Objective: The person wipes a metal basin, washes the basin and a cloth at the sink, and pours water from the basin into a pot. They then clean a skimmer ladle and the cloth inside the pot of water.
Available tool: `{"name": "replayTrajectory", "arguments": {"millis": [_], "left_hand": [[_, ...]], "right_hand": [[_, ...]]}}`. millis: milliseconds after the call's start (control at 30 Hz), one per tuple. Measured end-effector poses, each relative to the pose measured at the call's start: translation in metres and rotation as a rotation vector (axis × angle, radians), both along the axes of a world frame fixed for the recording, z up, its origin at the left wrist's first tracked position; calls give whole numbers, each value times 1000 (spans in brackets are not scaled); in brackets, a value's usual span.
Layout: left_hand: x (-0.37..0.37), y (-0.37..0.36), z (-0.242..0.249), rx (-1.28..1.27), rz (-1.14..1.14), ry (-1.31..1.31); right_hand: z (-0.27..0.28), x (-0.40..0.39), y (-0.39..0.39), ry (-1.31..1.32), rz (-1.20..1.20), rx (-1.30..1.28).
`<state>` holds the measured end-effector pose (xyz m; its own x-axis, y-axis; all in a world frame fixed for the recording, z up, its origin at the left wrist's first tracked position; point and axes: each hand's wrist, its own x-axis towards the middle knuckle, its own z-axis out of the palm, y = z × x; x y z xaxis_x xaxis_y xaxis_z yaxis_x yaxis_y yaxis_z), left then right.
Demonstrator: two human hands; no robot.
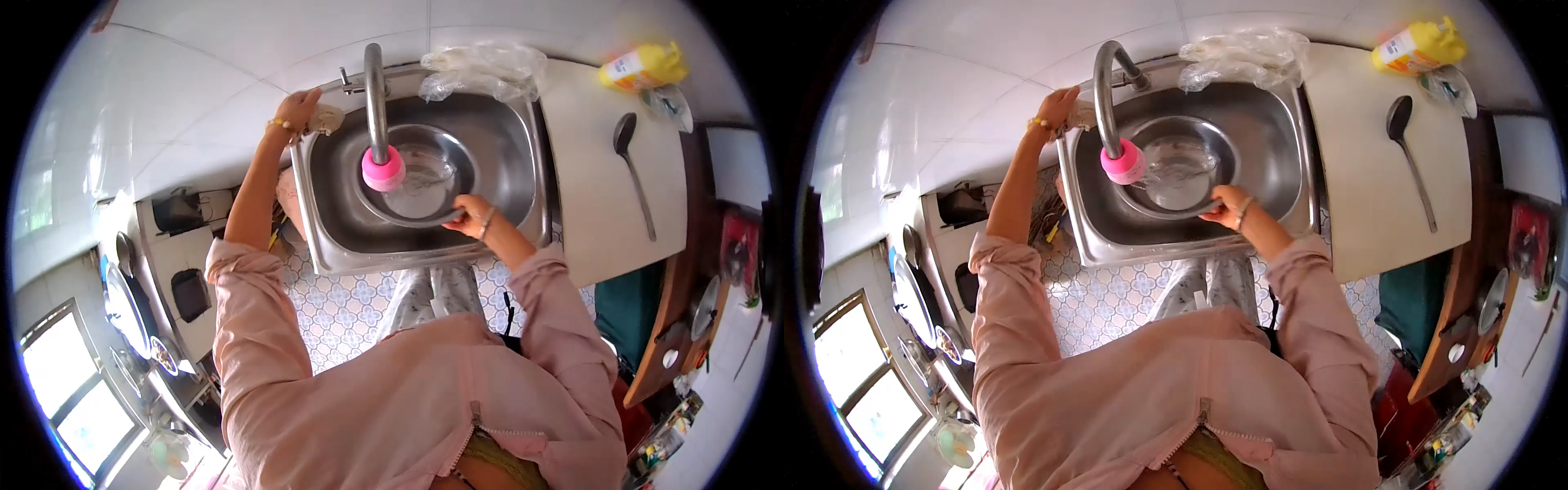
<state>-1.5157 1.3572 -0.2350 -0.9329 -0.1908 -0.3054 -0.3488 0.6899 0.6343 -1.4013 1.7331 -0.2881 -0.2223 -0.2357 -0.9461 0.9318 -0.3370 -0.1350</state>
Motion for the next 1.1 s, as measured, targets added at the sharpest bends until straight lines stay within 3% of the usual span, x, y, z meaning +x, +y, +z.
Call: {"name": "replayTrajectory", "arguments": {"millis": [67,133,233,333,367,433,467,533,567,667,733,767,800,867,933,1100], "left_hand": [[27,-7,22,331,236,-158],[55,-13,35,603,426,-169],[93,-41,16,834,426,-103],[130,-36,7,1073,437,-123],[140,-35,-2,1078,437,-123],[162,-35,-20,1320,551,-181],[160,-1,5,1285,866,-156],[175,-5,-10,1447,770,-243],[185,-16,-27,1600,519,-265],[196,2,-22,1586,819,-221],[202,12,-19,1539,952,-174],[208,12,-14,1649,793,-213],[211,14,-17,1651,797,-221],[218,15,-29,1734,651,-262],[219,22,-30,1623,744,-260],[224,22,-32,1623,860,-213]], "right_hand": [[-23,5,-25,-59,24,-203],[-21,21,-25,-131,64,-227],[52,20,15,-154,82,-70],[36,5,69,-134,159,-68],[27,-2,65,-112,139,-16],[16,-15,40,-53,89,88],[5,-18,24,-16,101,21],[-21,-16,0,-1,111,-82],[-17,-13,-4,-9,117,-84],[9,-6,3,-166,275,-52],[16,-10,39,-65,318,-291],[21,-14,48,-20,331,-262],[20,-13,45,-26,329,-258],[12,-13,25,132,270,46],[-21,-8,-1,324,368,242],[-42,-6,-51,693,554,407]]}}
